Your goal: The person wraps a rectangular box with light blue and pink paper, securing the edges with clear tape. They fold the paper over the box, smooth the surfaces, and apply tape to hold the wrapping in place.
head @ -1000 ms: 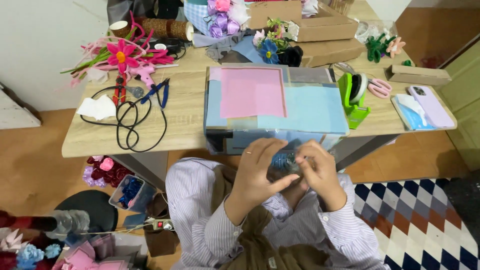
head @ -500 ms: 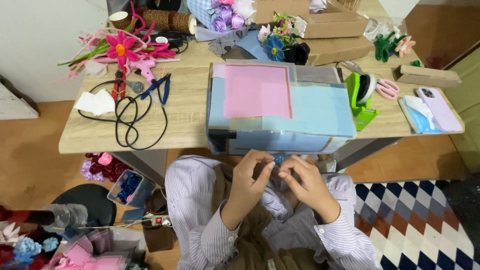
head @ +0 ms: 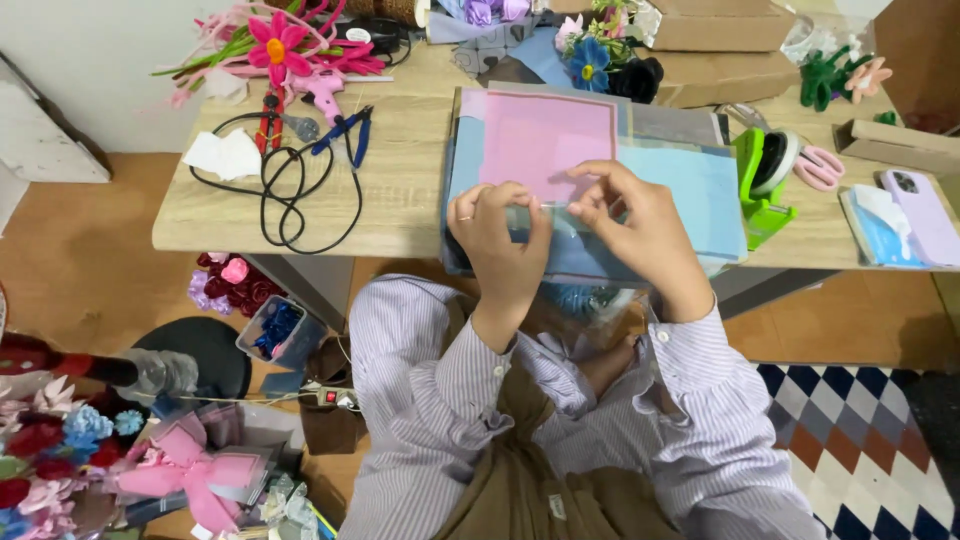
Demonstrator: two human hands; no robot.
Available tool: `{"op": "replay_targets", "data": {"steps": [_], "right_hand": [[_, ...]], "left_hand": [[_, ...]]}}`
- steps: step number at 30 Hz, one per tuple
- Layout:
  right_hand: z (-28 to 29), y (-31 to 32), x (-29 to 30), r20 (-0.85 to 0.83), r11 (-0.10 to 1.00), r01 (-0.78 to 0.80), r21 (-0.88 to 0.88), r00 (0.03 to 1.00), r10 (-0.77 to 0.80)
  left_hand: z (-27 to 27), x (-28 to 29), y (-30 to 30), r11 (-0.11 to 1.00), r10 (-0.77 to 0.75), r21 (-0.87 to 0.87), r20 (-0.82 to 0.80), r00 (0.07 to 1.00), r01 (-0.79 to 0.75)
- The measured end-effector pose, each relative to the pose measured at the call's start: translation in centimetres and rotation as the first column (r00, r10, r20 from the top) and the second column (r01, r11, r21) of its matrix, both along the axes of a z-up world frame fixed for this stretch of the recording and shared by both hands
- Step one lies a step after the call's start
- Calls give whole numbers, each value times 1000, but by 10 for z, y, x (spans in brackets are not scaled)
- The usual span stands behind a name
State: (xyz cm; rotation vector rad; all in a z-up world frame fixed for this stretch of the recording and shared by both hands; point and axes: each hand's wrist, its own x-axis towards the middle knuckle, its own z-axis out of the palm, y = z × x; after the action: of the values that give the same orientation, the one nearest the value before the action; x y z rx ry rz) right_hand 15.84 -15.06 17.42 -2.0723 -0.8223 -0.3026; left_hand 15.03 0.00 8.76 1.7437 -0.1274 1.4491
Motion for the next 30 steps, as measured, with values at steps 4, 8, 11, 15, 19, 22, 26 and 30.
{"op": "replay_targets", "data": {"steps": [4,8,11,15,19,22,26,30], "right_hand": [[-26,-1,36,-232,999,-5,48,973,16],[-32,0,41,-356,999,37,1,934,-34],[-31,-1,42,-363,998,44,-52,930,-60],[-26,3,39,-399,994,71,-79,912,-97],[-28,3,40,-395,992,96,-86,910,-122],[-32,3,40,-388,988,113,-104,910,-145],[-36,3,42,-335,981,124,-151,927,-169],[-39,6,44,-301,972,140,-187,934,-193]], "left_hand": [[-12,10,1,970,219,115,-29,975,-214],[-29,18,-1,927,325,202,-19,946,-315],[-31,19,-3,913,359,222,-41,933,-341],[-24,14,-5,923,342,219,-92,935,-316],[-25,13,-8,926,351,201,-158,923,-318],[-20,9,-9,925,358,203,-186,915,-321],[-9,4,-9,927,356,209,-236,904,-310],[-8,5,-9,926,363,218,-295,884,-307]]}}
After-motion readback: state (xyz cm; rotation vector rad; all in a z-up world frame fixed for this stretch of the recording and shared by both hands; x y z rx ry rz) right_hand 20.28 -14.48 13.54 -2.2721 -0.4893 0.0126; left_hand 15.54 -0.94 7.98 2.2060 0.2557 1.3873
